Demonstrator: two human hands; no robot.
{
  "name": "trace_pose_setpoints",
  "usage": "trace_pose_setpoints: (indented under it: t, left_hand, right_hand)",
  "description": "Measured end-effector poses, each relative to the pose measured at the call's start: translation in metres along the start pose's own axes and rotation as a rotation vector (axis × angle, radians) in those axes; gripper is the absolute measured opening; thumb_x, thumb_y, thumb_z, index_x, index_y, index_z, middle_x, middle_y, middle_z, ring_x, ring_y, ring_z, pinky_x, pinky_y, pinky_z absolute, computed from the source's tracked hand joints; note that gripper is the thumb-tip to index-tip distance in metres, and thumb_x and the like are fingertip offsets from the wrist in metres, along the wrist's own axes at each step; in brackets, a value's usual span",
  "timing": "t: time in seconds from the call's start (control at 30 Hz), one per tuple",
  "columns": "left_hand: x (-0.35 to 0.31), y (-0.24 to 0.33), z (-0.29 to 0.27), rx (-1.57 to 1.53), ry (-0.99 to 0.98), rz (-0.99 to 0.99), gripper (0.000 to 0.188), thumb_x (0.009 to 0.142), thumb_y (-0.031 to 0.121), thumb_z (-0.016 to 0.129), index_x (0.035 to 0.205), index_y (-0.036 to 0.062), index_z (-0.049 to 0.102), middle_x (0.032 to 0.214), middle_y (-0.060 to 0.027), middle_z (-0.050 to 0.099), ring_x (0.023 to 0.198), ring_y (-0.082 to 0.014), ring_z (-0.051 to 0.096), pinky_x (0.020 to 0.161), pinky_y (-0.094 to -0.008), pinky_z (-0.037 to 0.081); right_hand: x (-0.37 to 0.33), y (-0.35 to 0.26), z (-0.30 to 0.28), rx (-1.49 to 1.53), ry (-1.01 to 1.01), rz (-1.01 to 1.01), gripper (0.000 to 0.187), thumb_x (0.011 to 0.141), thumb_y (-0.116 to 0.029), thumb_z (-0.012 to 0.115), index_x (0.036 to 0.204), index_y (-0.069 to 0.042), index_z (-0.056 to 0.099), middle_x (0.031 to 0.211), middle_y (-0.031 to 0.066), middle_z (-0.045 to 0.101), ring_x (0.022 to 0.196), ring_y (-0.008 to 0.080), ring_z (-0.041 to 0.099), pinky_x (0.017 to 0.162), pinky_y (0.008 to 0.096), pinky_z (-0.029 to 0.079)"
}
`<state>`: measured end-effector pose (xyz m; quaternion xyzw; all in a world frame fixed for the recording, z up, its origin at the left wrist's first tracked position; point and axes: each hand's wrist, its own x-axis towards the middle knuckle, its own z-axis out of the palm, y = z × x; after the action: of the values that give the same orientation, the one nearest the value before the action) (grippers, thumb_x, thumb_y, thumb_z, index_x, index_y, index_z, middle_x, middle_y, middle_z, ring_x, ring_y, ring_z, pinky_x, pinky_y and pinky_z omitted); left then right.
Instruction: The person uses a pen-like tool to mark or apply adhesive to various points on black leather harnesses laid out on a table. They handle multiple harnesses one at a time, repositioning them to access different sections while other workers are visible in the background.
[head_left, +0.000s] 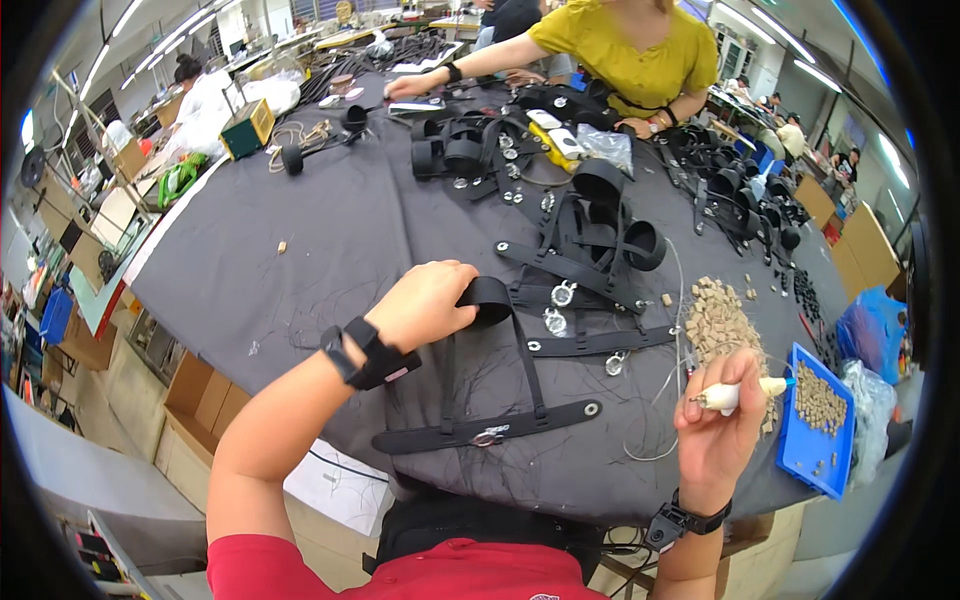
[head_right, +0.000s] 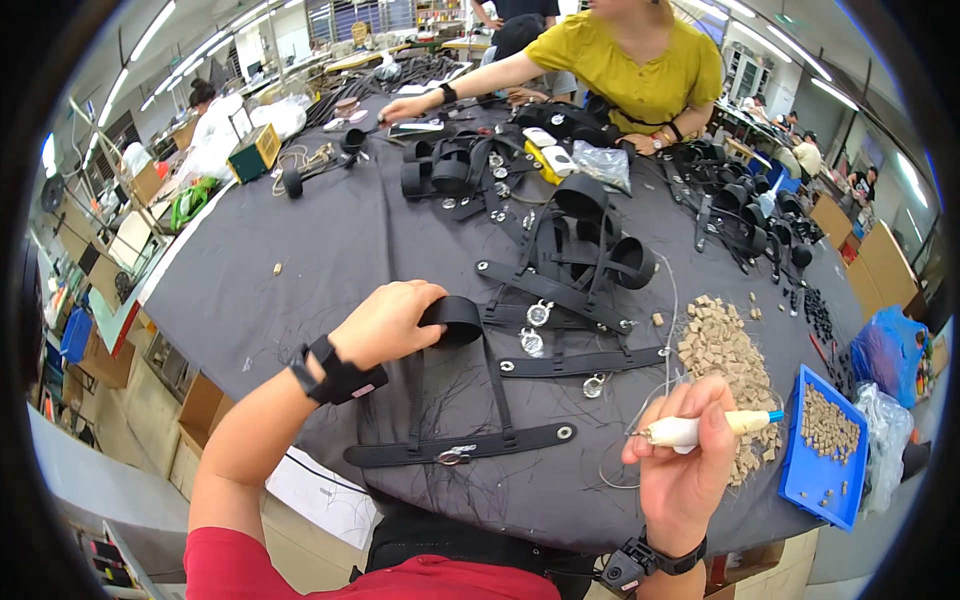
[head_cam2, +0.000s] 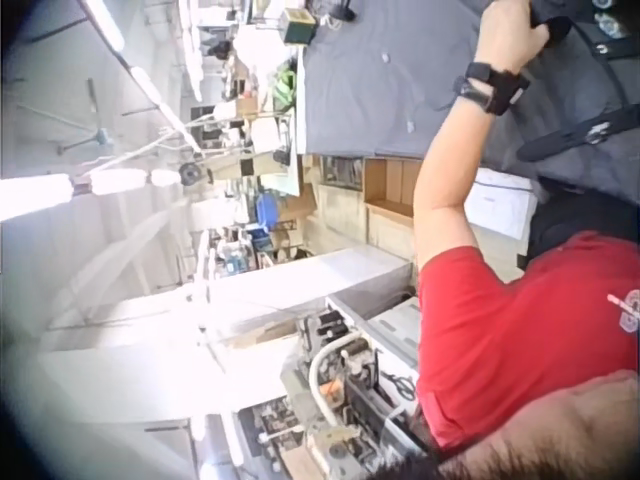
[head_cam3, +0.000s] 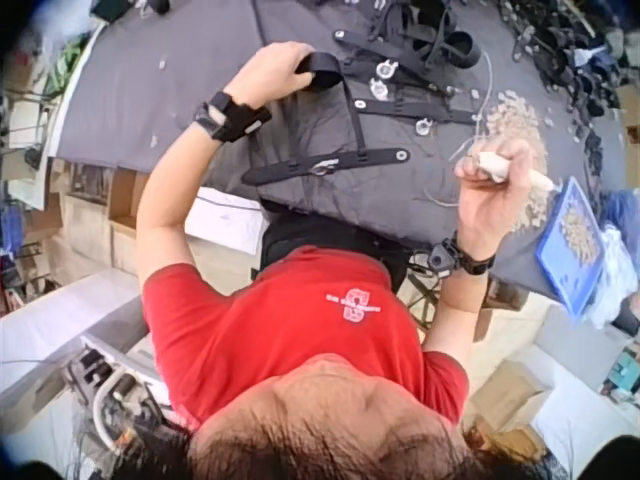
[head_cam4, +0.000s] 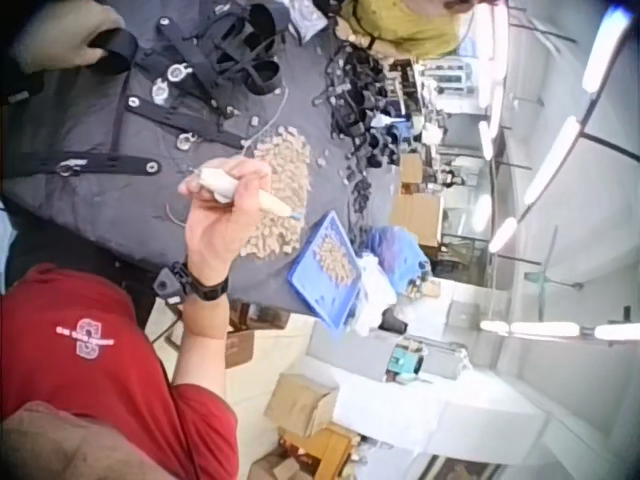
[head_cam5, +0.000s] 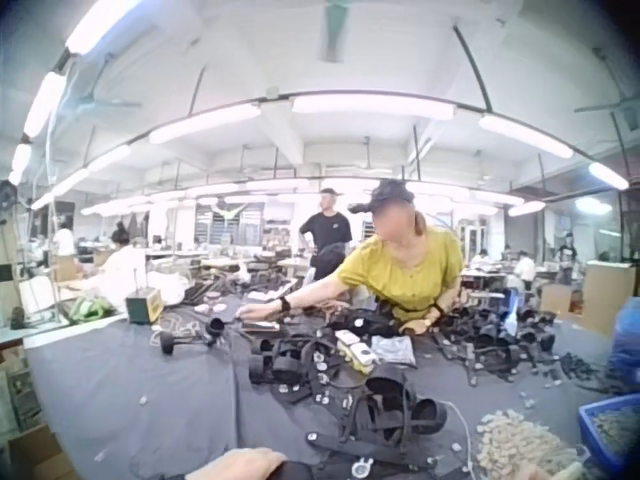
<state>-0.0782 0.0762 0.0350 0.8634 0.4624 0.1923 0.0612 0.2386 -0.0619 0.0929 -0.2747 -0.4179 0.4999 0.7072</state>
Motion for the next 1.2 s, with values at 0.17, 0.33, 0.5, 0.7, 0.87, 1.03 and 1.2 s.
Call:
trace_pose_setpoints:
  t: [0.17, 0.33, 0.5, 0.7, 0.87, 1.03, 1.2]
  left_hand:
    - [-0.027, 0.09, -0.029, 0.028, 0.433, 0.183, 0.049, 0.076, 0.003, 0.067, 0.124, -0.0011, 0.055, 0.116, -0.0201, 0.062, 0.097, -0.0378, 0.066, 0.081, -0.0391, 0.057]
    - [-0.079, 0.127, 0.006, 0.351, 0.302, 0.494, 0.041, 0.077, 0.009, 0.064, 0.116, -0.0016, 0.062, 0.118, -0.0185, 0.062, 0.084, -0.0227, 0.064, 0.074, -0.0292, 0.056]
    - [-0.097, 0.138, 0.028, 0.142, -0.055, 0.244, 0.025, 0.075, 0.01, 0.067, 0.098, 0.0016, 0.064, 0.106, -0.0128, 0.061, 0.101, -0.0283, 0.063, 0.082, -0.0349, 0.055]
    - [-0.095, 0.142, 0.022, -0.27, -0.07, 0.036, 0.024, 0.079, 0.005, 0.071, 0.101, 0.0009, 0.062, 0.103, -0.0126, 0.061, 0.095, -0.0312, 0.063, 0.083, -0.0376, 0.053]
    - [-0.055, 0.151, 0.021, -0.731, -0.016, -0.253, 0.041, 0.081, 0.001, 0.073, 0.118, 0.0023, 0.058, 0.105, -0.0106, 0.057, 0.078, -0.0168, 0.063, 0.068, -0.0283, 0.053]
    - [-0.035, 0.14, 0.034, -0.603, -0.098, -0.213, 0.055, 0.081, 0.003, 0.073, 0.131, 0.0049, 0.05, 0.115, -0.0122, 0.052, 0.075, -0.0144, 0.062, 0.067, -0.0258, 0.053]
    - [-0.027, 0.119, 0.038, -0.813, -0.216, -0.232, 0.053, 0.085, 0.002, 0.071, 0.133, 0.0057, 0.051, 0.117, -0.008, 0.053, 0.076, -0.0074, 0.059, 0.068, -0.0235, 0.052]
  right_hand:
    - [-0.014, -0.003, -0.028, -0.017, 0.097, -0.001, 0.029, 0.097, -0.031, 0.058, 0.089, -0.007, 0.045, 0.066, 0.0061, 0.048, 0.057, 0.0165, 0.052, 0.05, 0.0343, 0.054]
    - [-0.034, 0.026, -0.014, 0.074, 0.016, 0.085, 0.017, 0.1, -0.019, 0.055, 0.099, -0.002, 0.05, 0.082, 0.0118, 0.062, 0.079, 0.021, 0.067, 0.064, 0.0385, 0.059]
    - [-0.043, 0.068, -0.013, 0.022, -0.004, 0.204, 0.017, 0.103, -0.02, 0.053, 0.106, -0.003, 0.049, 0.094, 0.013, 0.064, 0.088, 0.0218, 0.067, 0.089, 0.0434, 0.057]
    - [-0.04, 0.079, -0.013, 0.24, 0.029, 0.244, 0.015, 0.104, -0.018, 0.051, 0.107, -0.003, 0.05, 0.096, 0.0114, 0.063, 0.094, 0.0208, 0.066, 0.095, 0.0403, 0.054]
    - [-0.048, 0.093, -0.021, 0.4, 0.117, 0.317, 0.02, 0.105, -0.024, 0.048, 0.107, -0.004, 0.05, 0.094, 0.012, 0.063, 0.086, 0.0196, 0.064, 0.097, 0.045, 0.052]
    - [-0.048, 0.094, -0.016, 0.389, 0.095, 0.282, 0.02, 0.106, -0.024, 0.047, 0.108, -0.004, 0.05, 0.098, 0.0125, 0.062, 0.092, 0.0193, 0.063, 0.096, 0.0442, 0.053]
    - [-0.033, 0.084, -0.012, 0.239, 0.039, 0.224, 0.018, 0.106, -0.021, 0.047, 0.111, -0.003, 0.05, 0.103, 0.0106, 0.061, 0.099, 0.0186, 0.063, 0.094, 0.0372, 0.053]
